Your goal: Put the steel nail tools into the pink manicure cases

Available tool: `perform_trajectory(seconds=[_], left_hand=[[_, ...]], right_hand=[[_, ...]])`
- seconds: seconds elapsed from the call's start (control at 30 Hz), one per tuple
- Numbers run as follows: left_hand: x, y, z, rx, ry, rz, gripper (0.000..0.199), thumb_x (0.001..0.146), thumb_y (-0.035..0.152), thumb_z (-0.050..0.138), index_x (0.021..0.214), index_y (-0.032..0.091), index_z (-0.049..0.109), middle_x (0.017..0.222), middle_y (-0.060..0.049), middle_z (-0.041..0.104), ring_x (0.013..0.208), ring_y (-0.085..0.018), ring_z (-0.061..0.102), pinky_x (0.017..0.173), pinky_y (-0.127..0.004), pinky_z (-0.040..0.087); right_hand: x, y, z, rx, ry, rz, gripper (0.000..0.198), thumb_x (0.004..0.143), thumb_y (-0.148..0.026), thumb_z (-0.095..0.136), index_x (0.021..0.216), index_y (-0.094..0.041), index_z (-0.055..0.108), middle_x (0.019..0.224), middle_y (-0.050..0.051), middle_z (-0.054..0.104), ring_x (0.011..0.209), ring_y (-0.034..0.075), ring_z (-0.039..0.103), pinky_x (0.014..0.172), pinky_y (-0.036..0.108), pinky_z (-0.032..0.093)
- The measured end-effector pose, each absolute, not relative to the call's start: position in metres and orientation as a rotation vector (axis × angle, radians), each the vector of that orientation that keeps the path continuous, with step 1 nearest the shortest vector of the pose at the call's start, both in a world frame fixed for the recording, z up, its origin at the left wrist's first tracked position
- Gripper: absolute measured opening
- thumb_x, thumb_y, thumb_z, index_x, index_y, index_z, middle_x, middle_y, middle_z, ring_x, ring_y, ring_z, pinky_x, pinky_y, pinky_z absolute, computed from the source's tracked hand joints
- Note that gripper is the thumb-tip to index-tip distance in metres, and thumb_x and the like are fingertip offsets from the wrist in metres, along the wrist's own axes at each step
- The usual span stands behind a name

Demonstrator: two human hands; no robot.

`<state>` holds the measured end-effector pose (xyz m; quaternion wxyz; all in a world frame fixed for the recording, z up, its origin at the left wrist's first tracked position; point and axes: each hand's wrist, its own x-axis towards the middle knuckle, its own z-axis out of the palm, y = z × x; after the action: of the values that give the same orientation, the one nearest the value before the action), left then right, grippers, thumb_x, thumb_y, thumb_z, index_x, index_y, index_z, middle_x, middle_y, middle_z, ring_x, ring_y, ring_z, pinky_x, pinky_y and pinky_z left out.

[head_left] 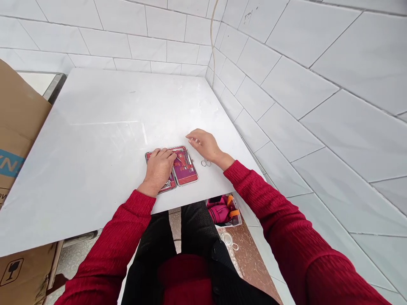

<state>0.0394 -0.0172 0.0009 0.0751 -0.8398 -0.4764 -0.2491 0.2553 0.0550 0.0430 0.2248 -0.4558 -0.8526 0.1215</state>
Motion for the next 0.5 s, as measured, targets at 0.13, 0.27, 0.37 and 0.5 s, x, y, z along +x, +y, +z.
perform_trajectory(seconds=[0.13,0.27,0.37,0.5], left_hand=[[0.04,-0.017,0.005,-2.523,-1.424,-0.845,0.031,0.101,0.017,0.041,0.099,0.023,0.071,0.102,-0.008,0.073,0.098,-0.026,0.063,0.091,-0.046,0.048],[0.036,-0.016,0.008,-2.474,-1.413,-0.91,0.03,0.101,0.017,0.04,0.099,0.023,0.07,0.104,-0.007,0.073,0.099,-0.025,0.064,0.092,-0.045,0.049],[0.028,-0.014,0.011,-2.436,-1.435,-0.928,0.031,0.102,0.019,0.04,0.097,0.023,0.069,0.103,-0.006,0.074,0.099,-0.025,0.065,0.091,-0.044,0.049],[0.009,-0.013,0.014,-2.367,-1.483,-0.914,0.03,0.101,0.022,0.04,0.092,0.024,0.069,0.1,-0.006,0.074,0.096,-0.026,0.065,0.091,-0.045,0.049]], right_hand=[[0.3,0.038,0.037,-1.482,-2.104,0.365,0.023,0.097,-0.024,0.051,0.098,-0.016,0.072,0.099,0.007,0.072,0.089,0.018,0.064,0.078,0.028,0.047],[0.328,0.013,0.025,-1.728,-1.987,0.402,0.016,0.092,-0.027,0.058,0.088,-0.018,0.07,0.093,0.005,0.073,0.084,0.018,0.064,0.072,0.027,0.044],[0.333,0.005,0.023,-1.853,-1.959,0.443,0.016,0.091,-0.033,0.062,0.087,-0.019,0.07,0.089,0.004,0.074,0.079,0.017,0.063,0.068,0.027,0.042],[0.326,0.011,0.027,-1.942,-1.946,0.453,0.024,0.09,-0.043,0.065,0.091,-0.019,0.069,0.09,0.004,0.074,0.08,0.017,0.064,0.066,0.026,0.04]])
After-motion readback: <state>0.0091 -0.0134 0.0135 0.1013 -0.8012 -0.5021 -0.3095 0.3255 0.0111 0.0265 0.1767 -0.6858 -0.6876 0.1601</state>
